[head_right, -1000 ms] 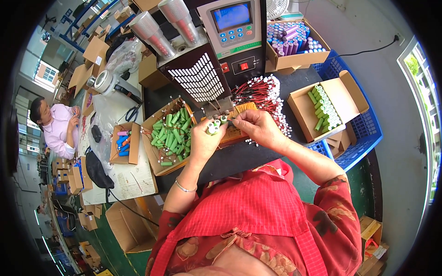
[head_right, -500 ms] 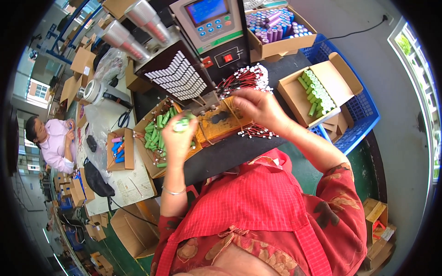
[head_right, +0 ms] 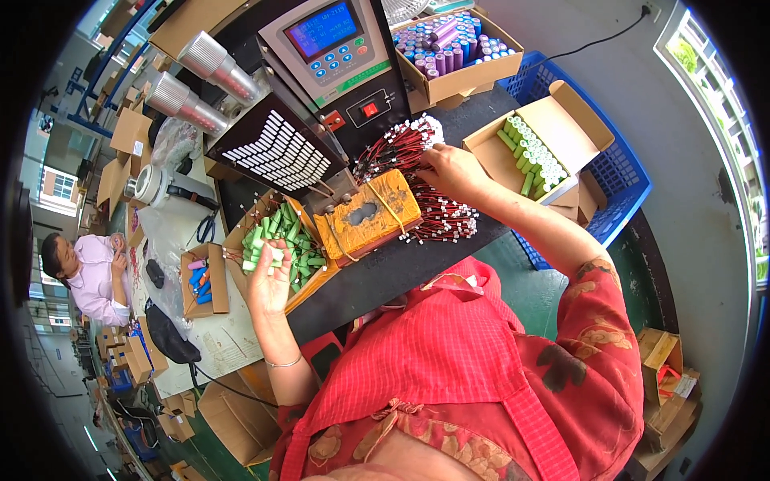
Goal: Welding battery packs using a spot welder on an assembly line.
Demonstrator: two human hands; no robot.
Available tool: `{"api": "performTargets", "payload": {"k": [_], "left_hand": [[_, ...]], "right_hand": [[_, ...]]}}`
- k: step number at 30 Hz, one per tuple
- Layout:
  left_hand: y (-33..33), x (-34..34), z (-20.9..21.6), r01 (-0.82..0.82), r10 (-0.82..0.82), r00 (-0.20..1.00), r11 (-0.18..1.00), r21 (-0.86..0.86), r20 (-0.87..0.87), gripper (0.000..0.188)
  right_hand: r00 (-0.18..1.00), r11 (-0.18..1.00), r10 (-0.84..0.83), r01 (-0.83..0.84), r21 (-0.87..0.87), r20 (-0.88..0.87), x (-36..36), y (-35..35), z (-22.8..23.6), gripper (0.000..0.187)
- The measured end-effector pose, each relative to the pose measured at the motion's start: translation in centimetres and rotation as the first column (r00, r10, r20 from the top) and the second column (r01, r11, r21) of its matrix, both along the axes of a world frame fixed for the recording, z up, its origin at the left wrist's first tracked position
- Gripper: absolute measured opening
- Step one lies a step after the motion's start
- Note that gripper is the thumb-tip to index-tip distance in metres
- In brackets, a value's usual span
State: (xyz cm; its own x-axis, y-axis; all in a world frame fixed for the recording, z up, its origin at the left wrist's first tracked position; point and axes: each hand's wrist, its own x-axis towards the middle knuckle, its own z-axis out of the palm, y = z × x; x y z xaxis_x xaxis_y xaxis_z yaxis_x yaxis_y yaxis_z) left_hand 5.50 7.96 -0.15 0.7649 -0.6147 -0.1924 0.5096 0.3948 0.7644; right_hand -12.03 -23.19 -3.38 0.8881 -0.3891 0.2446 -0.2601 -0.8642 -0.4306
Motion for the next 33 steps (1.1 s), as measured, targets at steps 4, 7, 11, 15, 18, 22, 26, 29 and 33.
{"api": "performTargets", "payload": {"k": [4, 7, 11, 15, 18, 22, 26, 29, 33], "left_hand": [[-2.7, -2.2, 0.6, 0.164, -0.164, 0.986, 0.986, 0.030, 0.007, 0.024], [-3.9, -3.2, 0.3, 0.212, -0.250, 0.947, 0.959, 0.189, 0.203, 0.030], [-6.3, -4.9, 0.6, 0.099, -0.225, 0.888, 0.946, 0.309, 0.402, 0.020], [-8.1, -5.2, 0.5, -0.123, -0.263, 0.563, 0.911, 0.394, 0.784, 0.017], [-8.6, -5.5, 0.5, -0.153, -0.283, 0.514, 0.899, 0.411, 0.810, 0.016], [-9.1, -5.7, 0.1, -0.218, -0.221, 0.445, 0.913, 0.345, 0.868, 0.014], [-9.1, -5.7, 0.1, -0.240, -0.234, 0.425, 0.902, 0.358, 0.874, 0.014], [-9.2, -5.7, 0.3, -0.243, -0.220, 0.420, 0.908, 0.342, 0.881, 0.014], [-9.3, -5.4, -0.3, -0.256, -0.218, 0.398, 0.906, 0.337, 0.891, 0.013]], "right_hand": [[0.997, 0.995, -0.032, 0.025, 0.095, 0.076, 0.1, -0.6, -0.4, 0.017], [0.981, 0.936, -0.121, 0.063, 0.347, 0.150, -1.4, 0.1, 2.9, 0.015], [0.981, 0.752, -0.125, -0.003, 0.659, 0.146, -3.8, 3.1, 5.1, 0.017], [0.988, 0.793, -0.023, -0.076, 0.605, 0.154, -4.1, 6.4, 6.7, 0.011], [0.961, 0.878, 0.082, -0.194, 0.437, 0.262, -3.3, 7.1, 6.2, 0.009], [0.972, 0.884, 0.100, -0.185, 0.430, 0.211, -2.4, 7.0, 6.4, 0.010], [0.968, 0.911, 0.117, -0.193, 0.364, 0.222, -2.1, 7.0, 6.2, 0.010], [0.951, 0.939, 0.147, -0.220, 0.264, 0.270, -1.8, 6.9, 5.5, 0.011], [0.934, 0.966, 0.217, -0.248, 0.079, 0.285, -1.3, 6.7, 5.1, 0.012]]}}
